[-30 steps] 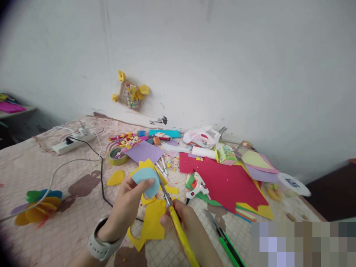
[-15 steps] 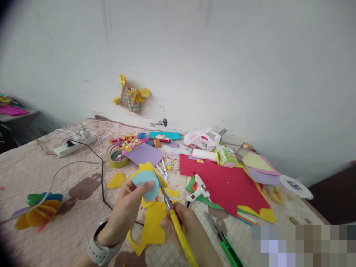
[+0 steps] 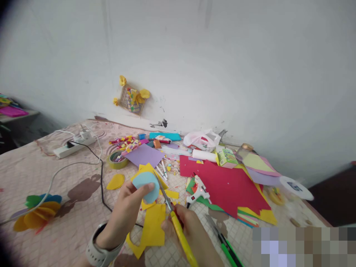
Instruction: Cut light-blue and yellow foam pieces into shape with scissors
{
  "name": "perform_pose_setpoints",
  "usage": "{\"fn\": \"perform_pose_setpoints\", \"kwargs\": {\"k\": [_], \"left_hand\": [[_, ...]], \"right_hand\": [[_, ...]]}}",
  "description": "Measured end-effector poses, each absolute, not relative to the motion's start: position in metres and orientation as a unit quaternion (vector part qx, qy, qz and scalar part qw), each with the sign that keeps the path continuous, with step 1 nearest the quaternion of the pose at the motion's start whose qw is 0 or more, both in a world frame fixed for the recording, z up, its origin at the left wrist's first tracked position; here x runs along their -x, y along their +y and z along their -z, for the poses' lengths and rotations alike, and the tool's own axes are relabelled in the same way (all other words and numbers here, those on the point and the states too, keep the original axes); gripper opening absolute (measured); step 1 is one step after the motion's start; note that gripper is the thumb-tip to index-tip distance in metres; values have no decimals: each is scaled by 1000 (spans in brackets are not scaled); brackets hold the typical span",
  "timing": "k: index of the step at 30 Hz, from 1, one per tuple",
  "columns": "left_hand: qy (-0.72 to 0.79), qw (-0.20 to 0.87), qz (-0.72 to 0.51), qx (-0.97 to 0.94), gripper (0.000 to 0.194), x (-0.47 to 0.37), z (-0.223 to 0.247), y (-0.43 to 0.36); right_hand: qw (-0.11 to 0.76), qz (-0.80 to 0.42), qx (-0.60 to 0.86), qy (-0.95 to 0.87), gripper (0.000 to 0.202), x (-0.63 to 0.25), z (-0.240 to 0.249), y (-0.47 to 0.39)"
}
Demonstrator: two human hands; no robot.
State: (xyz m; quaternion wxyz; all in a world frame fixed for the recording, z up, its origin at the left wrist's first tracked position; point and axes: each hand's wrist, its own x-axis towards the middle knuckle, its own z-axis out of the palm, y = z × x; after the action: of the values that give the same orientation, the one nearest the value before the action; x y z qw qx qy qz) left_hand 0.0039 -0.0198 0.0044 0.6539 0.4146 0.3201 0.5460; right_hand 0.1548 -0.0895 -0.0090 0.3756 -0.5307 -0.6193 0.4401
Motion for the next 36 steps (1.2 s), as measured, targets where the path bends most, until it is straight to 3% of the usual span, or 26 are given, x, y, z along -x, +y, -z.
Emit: {"fn": "perform_pose_setpoints", "kwargs": {"k": [14,36], "left_hand": [[307,687,-548,-366,10,-4,-5,-19],[310,725,-507,-348,7,-3,-9,-19]], "right_hand": [[370,-471,534,-597,42,-158,13,-88],[309,-400,619,-602,32,-169,10,-95]]}}
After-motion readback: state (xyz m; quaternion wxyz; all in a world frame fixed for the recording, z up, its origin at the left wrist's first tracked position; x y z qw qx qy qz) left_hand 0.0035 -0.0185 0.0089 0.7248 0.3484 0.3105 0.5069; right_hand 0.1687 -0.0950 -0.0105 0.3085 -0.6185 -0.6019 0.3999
